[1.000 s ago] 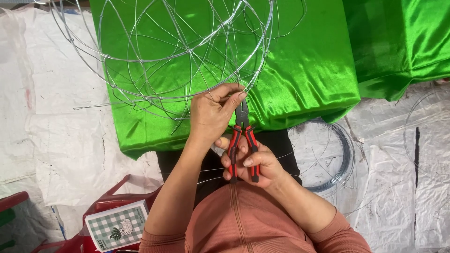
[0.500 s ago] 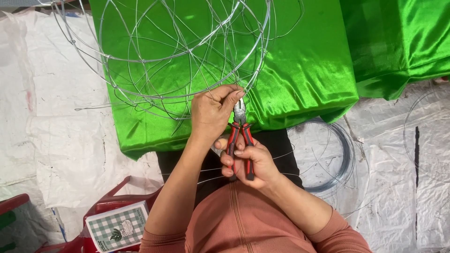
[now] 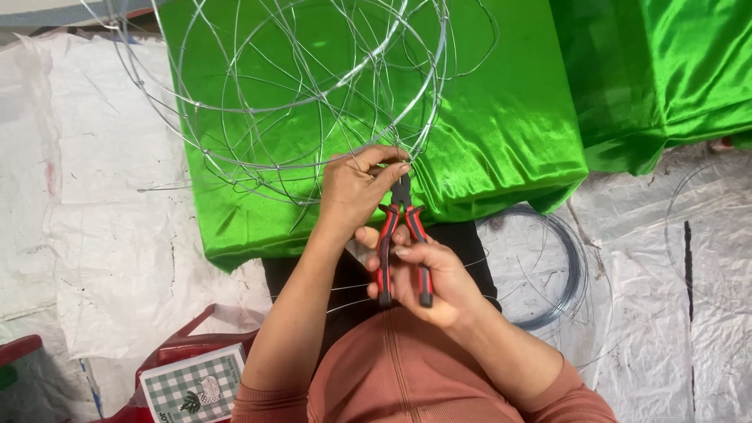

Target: Refining a spherical wire frame by twisting wires together and cutting excess with pliers.

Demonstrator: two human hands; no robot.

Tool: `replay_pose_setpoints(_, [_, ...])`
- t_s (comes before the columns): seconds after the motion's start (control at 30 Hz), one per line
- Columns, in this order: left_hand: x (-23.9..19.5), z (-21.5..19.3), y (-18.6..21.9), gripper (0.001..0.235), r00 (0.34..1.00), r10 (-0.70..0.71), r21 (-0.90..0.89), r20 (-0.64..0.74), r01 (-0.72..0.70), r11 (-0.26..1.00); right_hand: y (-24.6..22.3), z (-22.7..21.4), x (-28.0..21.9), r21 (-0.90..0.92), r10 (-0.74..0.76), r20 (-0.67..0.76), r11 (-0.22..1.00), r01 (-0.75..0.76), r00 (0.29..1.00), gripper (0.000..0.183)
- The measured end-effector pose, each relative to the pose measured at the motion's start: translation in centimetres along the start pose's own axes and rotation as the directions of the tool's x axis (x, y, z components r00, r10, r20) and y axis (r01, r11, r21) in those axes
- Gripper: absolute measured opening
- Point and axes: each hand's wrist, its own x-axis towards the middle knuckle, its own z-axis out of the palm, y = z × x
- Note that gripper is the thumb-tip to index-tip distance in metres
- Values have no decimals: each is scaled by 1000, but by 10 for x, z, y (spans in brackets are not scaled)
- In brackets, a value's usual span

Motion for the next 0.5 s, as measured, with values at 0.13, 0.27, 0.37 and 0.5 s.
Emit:
replay_pose_setpoints(0.13, [0, 7, -3, 19, 999, -46, -1, -12, 46, 999, 4, -14, -18, -119, 2, 12, 993, 0, 1000, 26])
replay_pose_setpoints(0.27, [0, 10, -1, 30, 998, -27, 162, -65, 37, 986, -4, -58, -24, -214, -9, 73, 976, 25, 997, 21])
replay_pose_setpoints(0.37, [-12, -4, 18, 49, 990, -134, 188, -51, 141, 972, -19, -59, -29, -489, -185, 71, 850, 196, 980, 23])
replay_pose_setpoints(0.5, [-44, -33, 56, 46, 999, -41, 336, -13, 43, 941, -53, -62, -26, -807, -421, 187, 450, 383, 888, 38])
